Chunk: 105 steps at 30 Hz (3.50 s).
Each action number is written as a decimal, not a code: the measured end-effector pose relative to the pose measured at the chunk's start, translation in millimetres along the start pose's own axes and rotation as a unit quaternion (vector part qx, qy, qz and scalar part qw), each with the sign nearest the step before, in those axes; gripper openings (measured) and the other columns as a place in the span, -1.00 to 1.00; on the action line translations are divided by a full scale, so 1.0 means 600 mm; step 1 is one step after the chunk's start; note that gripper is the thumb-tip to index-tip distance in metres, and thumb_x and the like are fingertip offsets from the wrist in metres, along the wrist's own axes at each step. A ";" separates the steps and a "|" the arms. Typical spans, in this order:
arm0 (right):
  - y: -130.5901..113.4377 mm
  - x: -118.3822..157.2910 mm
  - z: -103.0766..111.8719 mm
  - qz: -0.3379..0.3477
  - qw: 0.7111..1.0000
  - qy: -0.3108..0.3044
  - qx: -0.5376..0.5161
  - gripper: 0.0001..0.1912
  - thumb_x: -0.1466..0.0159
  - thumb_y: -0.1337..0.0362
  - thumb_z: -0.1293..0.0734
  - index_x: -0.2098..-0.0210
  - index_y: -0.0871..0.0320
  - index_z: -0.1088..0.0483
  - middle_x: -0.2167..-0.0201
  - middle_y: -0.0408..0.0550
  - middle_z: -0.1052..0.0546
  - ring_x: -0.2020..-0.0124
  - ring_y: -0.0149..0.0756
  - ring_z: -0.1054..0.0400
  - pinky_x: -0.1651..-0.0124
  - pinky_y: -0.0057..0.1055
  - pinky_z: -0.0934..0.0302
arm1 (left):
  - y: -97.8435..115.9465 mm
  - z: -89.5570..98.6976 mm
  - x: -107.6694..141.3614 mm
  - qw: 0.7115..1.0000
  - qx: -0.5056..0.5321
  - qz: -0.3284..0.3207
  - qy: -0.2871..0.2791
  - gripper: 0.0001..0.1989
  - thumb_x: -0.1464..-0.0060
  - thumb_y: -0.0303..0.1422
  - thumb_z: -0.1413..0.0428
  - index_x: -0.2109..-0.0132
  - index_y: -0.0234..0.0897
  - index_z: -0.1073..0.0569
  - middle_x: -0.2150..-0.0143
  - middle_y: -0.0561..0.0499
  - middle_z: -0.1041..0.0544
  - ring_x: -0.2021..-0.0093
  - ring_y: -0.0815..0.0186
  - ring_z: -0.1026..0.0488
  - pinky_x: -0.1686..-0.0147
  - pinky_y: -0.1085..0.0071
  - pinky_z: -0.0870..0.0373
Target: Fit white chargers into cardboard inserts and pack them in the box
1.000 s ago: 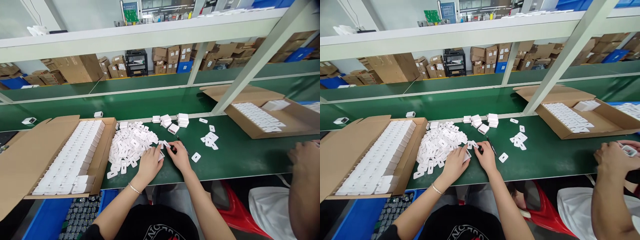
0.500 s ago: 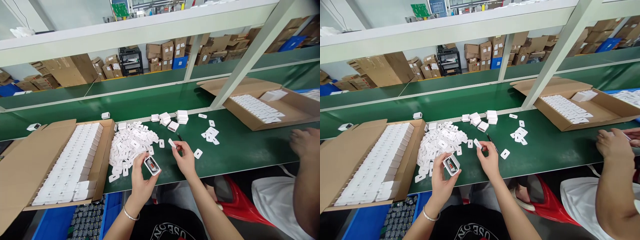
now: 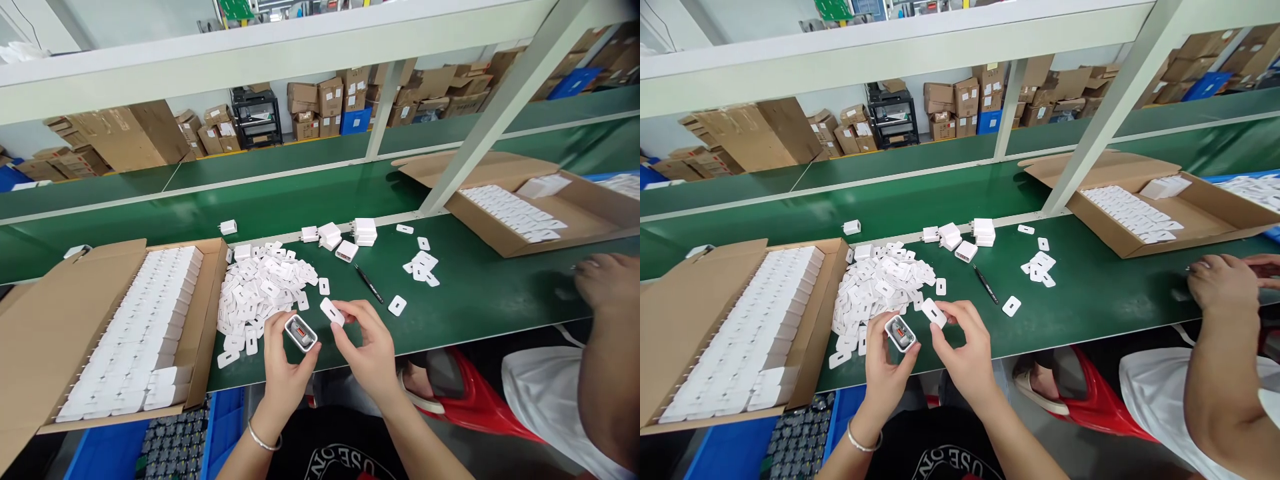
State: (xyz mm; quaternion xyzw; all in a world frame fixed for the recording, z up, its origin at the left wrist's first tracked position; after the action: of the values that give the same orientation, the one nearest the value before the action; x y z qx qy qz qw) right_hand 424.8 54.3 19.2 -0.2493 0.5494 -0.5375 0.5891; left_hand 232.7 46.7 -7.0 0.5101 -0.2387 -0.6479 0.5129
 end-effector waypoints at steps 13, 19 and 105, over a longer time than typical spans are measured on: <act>0.186 -0.077 0.031 0.012 0.945 0.013 0.326 -0.65 -0.39 -0.01 -0.29 0.09 0.16 -0.44 0.17 0.14 -0.47 0.12 0.03 -0.35 0.02 -0.05 -0.30 | -0.046 -0.050 0.031 0.916 0.346 0.181 -0.090 -0.43 -0.27 -0.07 -0.12 -0.31 -0.13 -0.17 0.01 -0.15 -0.51 0.13 0.20 -0.52 0.05 0.16 -0.48; 0.211 -0.135 0.070 -0.026 0.951 0.007 0.307 -0.69 -0.41 0.03 -0.20 0.29 0.12 -0.35 0.29 0.13 -0.48 0.27 -0.03 -0.39 0.22 -0.15 -0.29 | -0.023 -0.046 0.035 0.918 0.335 0.174 -0.126 -0.56 -0.31 -0.18 -0.14 -0.23 -0.09 -0.22 0.06 -0.09 -0.48 0.15 0.27 -0.46 0.11 0.27 -0.43; 0.017 -0.008 0.044 -0.023 0.981 0.027 -0.192 -0.85 -0.48 0.24 -0.26 0.08 0.01 -0.48 0.32 -0.14 -0.47 0.28 -0.28 -0.46 0.16 -0.27 -0.42 | 0.063 -0.006 0.040 0.954 0.256 0.097 -0.123 -0.72 -0.31 -0.46 -0.09 -0.10 -0.11 -0.28 -0.02 -0.07 -0.48 0.16 0.33 -0.50 0.12 0.34 -0.48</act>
State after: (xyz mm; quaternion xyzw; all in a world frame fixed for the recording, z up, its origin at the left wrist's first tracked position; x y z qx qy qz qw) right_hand 453.6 54.0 19.4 -0.3557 0.6524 -0.4418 0.5027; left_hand 253.0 12.0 13.3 0.5147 -0.5063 -0.5700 0.3923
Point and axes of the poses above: each hand's wrist, its own x-axis away from the middle knuckle, its own z-axis out of the back of the hand, y = z × x, the point moved 10 cm from there along -x, towards the middle knuckle
